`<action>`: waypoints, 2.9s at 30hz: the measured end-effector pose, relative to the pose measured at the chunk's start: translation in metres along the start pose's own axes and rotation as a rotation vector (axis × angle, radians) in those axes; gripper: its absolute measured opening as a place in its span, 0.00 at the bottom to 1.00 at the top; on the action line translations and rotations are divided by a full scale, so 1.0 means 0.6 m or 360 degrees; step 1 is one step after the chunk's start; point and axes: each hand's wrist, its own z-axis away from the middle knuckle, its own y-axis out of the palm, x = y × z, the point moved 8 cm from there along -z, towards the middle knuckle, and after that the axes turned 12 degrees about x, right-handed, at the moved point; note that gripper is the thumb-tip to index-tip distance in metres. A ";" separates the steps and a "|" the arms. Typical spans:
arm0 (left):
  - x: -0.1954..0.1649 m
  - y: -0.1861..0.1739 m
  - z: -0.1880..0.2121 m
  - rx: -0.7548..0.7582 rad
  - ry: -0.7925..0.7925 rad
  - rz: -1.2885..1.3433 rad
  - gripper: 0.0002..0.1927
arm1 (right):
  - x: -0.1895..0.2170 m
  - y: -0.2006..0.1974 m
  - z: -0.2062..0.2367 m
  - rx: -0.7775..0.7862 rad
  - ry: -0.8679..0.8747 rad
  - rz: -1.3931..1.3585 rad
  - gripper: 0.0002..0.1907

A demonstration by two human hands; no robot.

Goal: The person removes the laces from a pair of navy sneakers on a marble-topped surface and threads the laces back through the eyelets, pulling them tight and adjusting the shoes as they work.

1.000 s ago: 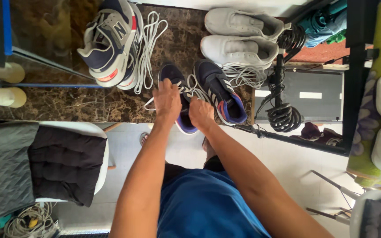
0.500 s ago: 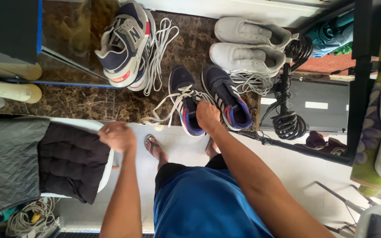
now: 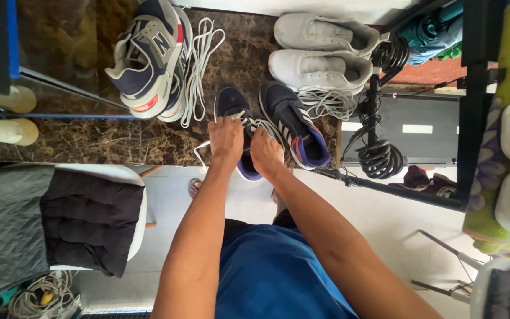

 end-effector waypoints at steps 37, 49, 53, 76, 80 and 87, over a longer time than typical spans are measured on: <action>0.055 0.006 0.027 -0.0252 -0.0006 0.1355 0.05 | -0.028 -0.008 0.010 0.0003 0.0210 -0.0472 0.21; 0.064 -0.112 0.149 -0.0895 -0.0376 0.0109 0.42 | 0.005 -0.071 0.035 -0.0416 -0.0129 -0.0486 0.27; 0.019 -0.084 0.134 -0.0242 -0.0377 0.0458 0.37 | 0.064 -0.115 0.056 -0.0617 -0.0553 -0.0182 0.19; 0.033 0.043 0.104 0.0091 -0.0536 0.1037 0.15 | 0.056 -0.165 0.037 -0.0924 -0.0676 -0.0431 0.19; 0.029 0.027 0.102 0.0045 -0.0516 0.0996 0.16 | 0.116 -0.144 0.051 -0.0727 -0.0856 0.0242 0.14; 0.033 0.026 0.107 0.0071 -0.0548 0.1060 0.16 | 0.090 -0.122 -0.004 -0.0727 -0.0652 0.0550 0.10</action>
